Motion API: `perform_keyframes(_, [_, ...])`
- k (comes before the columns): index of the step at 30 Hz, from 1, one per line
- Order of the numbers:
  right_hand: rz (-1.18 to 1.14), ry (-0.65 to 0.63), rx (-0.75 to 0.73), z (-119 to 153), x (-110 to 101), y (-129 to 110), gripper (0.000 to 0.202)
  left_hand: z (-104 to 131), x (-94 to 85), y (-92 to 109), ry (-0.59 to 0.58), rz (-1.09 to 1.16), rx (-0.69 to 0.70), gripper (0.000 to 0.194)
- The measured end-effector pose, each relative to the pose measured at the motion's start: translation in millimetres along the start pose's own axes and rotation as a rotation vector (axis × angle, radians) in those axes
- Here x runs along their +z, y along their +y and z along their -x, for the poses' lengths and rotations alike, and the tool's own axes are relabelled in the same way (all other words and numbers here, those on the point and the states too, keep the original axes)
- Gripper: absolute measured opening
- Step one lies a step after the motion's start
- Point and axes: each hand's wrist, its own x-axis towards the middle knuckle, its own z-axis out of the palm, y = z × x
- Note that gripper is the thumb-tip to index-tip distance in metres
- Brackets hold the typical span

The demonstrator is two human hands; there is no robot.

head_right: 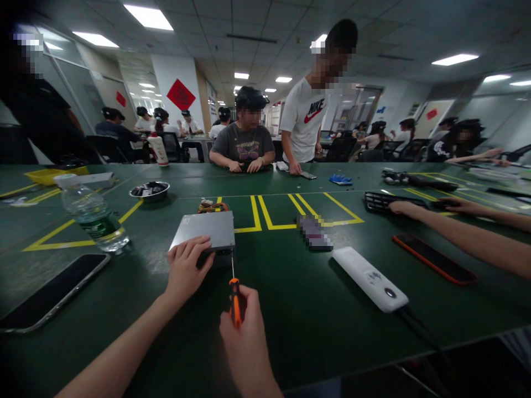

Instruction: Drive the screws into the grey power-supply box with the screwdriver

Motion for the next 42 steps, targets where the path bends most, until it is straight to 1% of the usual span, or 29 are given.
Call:
perform_keyframes(2, [0.272, 0.007, -0.177, 0.7, -3.3, 2.5, 0.036, -0.3, -1.3, 0.3, -0.007, -0.001, 0.009, 0.019])
perform_keyframes(4, [0.47, 0.015, -0.313, 0.2, -5.3, 7.7, 0.039, -0.5, -2.4, 0.5, -0.016, -0.001, 0.011, 0.021])
perform_keyframes(5, [0.537, 0.029, -0.364, -0.4, -5.8, 10.8, 0.04, -0.6, -2.7, 0.4, -0.017, 0.002, 0.011, 0.022])
perform_keyframes(7, [0.597, 0.06, -0.436, -2.0, -6.2, 15.8, 0.04, -0.8, -3.0, 0.2, -0.017, 0.006, 0.013, 0.023])
perform_keyframes(9, [0.562, 0.076, -0.457, -4.0, -6.9, 16.8, 0.037, -1.1, -2.9, -0.4, -0.011, 0.011, 0.022, 0.025])
perform_keyframes(11, [0.477, 0.074, -0.42, -6.6, -9.0, 12.9, 0.032, -1.3, -2.6, -1.0, -0.009, 0.013, 0.027, 0.025])
perform_keyframes(14, [0.349, 0.056, -0.274, -12.5, -15.2, 2.8, 0.021, -1.4, -2.1, -1.9, -0.012, 0.018, 0.031, 0.023])
perform_keyframes(15, [0.306, 0.024, -0.203, -14.7, -17.6, 0.2, 0.018, -1.3, -1.9, -2.1, -0.014, 0.018, 0.03, 0.023])
perform_keyframes(16, [0.259, -0.012, -0.148, -16.8, -19.9, -1.4, 0.019, -1.2, -1.7, -2.2, -0.015, 0.019, 0.03, 0.023])
perform_keyframes(17, [0.222, -0.036, -0.116, -18.6, -21.9, -1.9, 0.02, -1.1, -1.5, -2.2, -0.016, 0.018, 0.03, 0.023])
perform_keyframes(18, [0.203, -0.046, -0.115, -19.9, -23.4, -1.4, 0.019, -1.0, -1.3, -2.1, -0.016, 0.017, 0.029, 0.023])
perform_keyframes(19, [0.217, -0.046, -0.137, -20.5, -24.6, 0.0, 0.017, -0.9, -1.2, -1.9, -0.014, 0.016, 0.029, 0.022])
perform_keyframes(21, [0.336, 0.0, -0.255, -20.1, -26.1, 4.0, 0.014, -0.6, -1.2, -1.4, -0.01, 0.014, 0.03, 0.022])
perform_keyframes(24, [0.641, 0.119, -0.458, -17.7, -27.8, 9.2, 0.022, -0.4, -1.7, -0.6, -0.016, 0.011, 0.024, 0.021])
perform_keyframes(26, [0.842, 0.17, -0.537, -17.0, -29.0, 11.3, 0.028, -0.3, -2.1, -0.4, -0.026, 0.011, 0.017, 0.021])
perform_keyframes(29, [1.054, 0.173, -0.623, -17.7, -28.5, 14.9, 0.034, -0.1, -2.2, -0.6, -0.029, 0.013, 0.004, 0.021])
perform_keyframes(31, [1.124, 0.163, -0.682, -18.2, -25.7, 18.2, 0.036, -0.1, -1.9, -1.1, -0.03, 0.014, 0.001, 0.021])
perform_keyframes(34, [1.164, 0.153, -0.745, -17.2, -19.5, 21.3, 0.034, -0.4, -1.6, -1.9, -0.035, 0.013, 0.013, 0.022])
perform_keyframes(36, [1.162, 0.13, -0.726, -15.7, -15.7, 19.9, 0.029, -1.0, -1.9, -2.1, -0.034, 0.013, 0.023, 0.02])
perform_keyframes(37, [1.151, 0.112, -0.682, -14.9, -14.2, 18.1, 0.026, -1.3, -2.1, -2.1, -0.03, 0.015, 0.026, 0.02])
perform_keyframes(40, [1.037, 0.023, -0.461, -13.3, -10.7, 11.6, 0.017, -2.2, -3.0, -1.5, -0.018, 0.012, 0.028, 0.019])
perform_keyframes(42, [0.846, -0.019, -0.346, -13.5, -9.1, 9.1, 0.012, -2.4, -3.4, -0.9, -0.016, 0.011, 0.029, 0.019])
